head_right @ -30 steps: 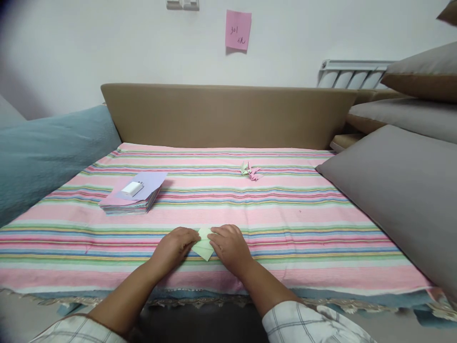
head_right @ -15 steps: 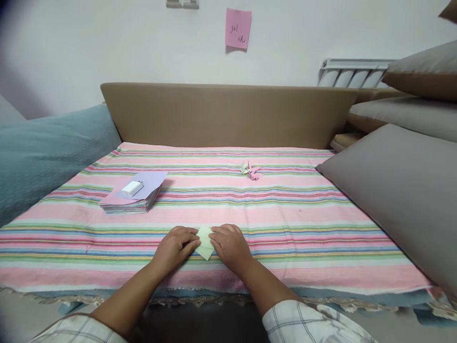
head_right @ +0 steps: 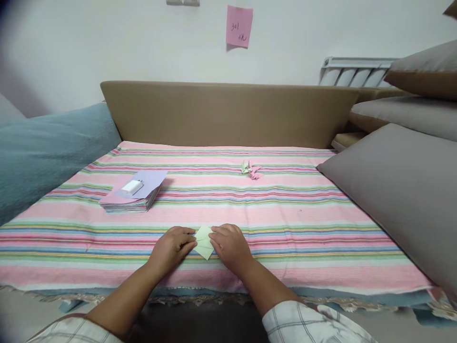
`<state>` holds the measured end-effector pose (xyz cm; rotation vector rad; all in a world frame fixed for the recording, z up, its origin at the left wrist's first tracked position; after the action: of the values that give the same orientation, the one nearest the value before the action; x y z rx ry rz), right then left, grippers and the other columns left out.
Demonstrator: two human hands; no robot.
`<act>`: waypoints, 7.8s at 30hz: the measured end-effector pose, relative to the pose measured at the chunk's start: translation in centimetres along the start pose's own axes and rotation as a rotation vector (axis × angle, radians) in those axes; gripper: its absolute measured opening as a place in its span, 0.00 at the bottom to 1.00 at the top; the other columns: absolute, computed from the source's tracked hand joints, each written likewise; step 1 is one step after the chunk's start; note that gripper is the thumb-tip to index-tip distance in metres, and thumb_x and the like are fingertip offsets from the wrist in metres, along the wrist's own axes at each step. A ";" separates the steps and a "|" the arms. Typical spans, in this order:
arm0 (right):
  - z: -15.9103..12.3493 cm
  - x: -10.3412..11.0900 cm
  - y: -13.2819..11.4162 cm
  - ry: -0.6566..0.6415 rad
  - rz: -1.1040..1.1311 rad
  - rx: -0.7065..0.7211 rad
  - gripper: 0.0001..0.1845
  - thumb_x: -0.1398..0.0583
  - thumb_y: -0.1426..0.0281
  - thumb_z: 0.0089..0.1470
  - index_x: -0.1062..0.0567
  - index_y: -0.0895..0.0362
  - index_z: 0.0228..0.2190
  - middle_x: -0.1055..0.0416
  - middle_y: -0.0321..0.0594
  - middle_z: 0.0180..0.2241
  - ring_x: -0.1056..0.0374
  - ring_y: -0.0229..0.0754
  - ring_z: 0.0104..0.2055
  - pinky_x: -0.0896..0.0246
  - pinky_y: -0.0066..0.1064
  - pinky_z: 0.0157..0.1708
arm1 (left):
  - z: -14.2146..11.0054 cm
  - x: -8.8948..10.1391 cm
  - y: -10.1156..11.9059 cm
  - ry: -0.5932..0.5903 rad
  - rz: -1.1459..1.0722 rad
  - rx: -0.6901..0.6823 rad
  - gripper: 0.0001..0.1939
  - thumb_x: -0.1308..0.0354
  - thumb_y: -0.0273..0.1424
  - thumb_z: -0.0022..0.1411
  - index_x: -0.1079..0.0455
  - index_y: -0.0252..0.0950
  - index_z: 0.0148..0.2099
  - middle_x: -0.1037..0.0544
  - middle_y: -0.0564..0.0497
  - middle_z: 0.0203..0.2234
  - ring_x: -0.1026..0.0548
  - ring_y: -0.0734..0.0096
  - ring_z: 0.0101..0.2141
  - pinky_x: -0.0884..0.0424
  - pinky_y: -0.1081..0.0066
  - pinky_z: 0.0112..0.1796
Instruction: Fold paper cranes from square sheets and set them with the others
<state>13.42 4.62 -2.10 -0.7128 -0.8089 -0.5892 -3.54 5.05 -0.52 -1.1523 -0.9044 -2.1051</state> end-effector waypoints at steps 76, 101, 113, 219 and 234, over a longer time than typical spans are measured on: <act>-0.4 -0.8 -0.5 -0.045 -0.110 0.035 0.13 0.47 0.71 0.58 0.28 0.47 0.42 0.30 0.35 0.48 0.40 0.42 0.48 0.63 0.42 0.53 | -1.2 0.7 -0.4 0.004 -0.097 0.174 0.08 0.43 0.29 0.55 0.27 0.39 0.38 0.27 0.50 0.28 0.30 0.67 0.33 0.36 0.66 0.36; 0.6 0.5 -0.8 -0.162 0.132 -0.079 0.10 0.51 0.68 0.60 0.30 0.52 0.33 0.30 0.37 0.46 0.39 0.40 0.48 0.60 0.42 0.52 | -0.5 0.9 -0.5 -0.078 -0.155 0.185 0.05 0.41 0.24 0.51 0.27 0.40 0.31 0.28 0.52 0.28 0.31 0.68 0.33 0.37 0.69 0.35; 0.7 0.4 -0.6 -0.178 0.157 -0.085 0.10 0.50 0.67 0.59 0.29 0.51 0.34 0.30 0.37 0.47 0.39 0.41 0.49 0.60 0.42 0.52 | 0.1 0.7 -0.1 -0.181 -0.089 0.208 0.06 0.47 0.23 0.51 0.30 0.37 0.27 0.29 0.52 0.26 0.32 0.70 0.31 0.39 0.71 0.34; 1.0 0.1 -0.9 -0.048 0.154 -0.180 0.02 0.42 0.67 0.51 0.31 0.52 0.29 0.28 0.37 0.40 0.37 0.45 0.43 0.53 0.41 0.49 | -0.9 0.5 -0.1 -0.011 -0.064 0.332 0.07 0.47 0.29 0.56 0.27 0.39 0.34 0.30 0.51 0.27 0.31 0.70 0.32 0.37 0.72 0.33; 0.8 -0.6 -0.7 -0.001 0.062 -0.113 0.09 0.46 0.69 0.58 0.25 0.50 0.35 0.27 0.36 0.41 0.37 0.42 0.43 0.51 0.38 0.47 | -0.5 0.4 0.0 -0.053 -0.064 0.310 0.07 0.46 0.26 0.54 0.28 0.37 0.28 0.32 0.52 0.24 0.33 0.71 0.30 0.40 0.73 0.31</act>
<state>12.28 4.94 -1.96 -0.8389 -0.7564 -0.5822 -4.02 4.60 -0.37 -1.0319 -1.2564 -1.9050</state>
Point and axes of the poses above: each hand's wrist, its own z-axis towards the middle knuckle, its own x-axis out of the back of the hand, y = z × x, the point moved 5 cm from there along z, towards the middle knuckle
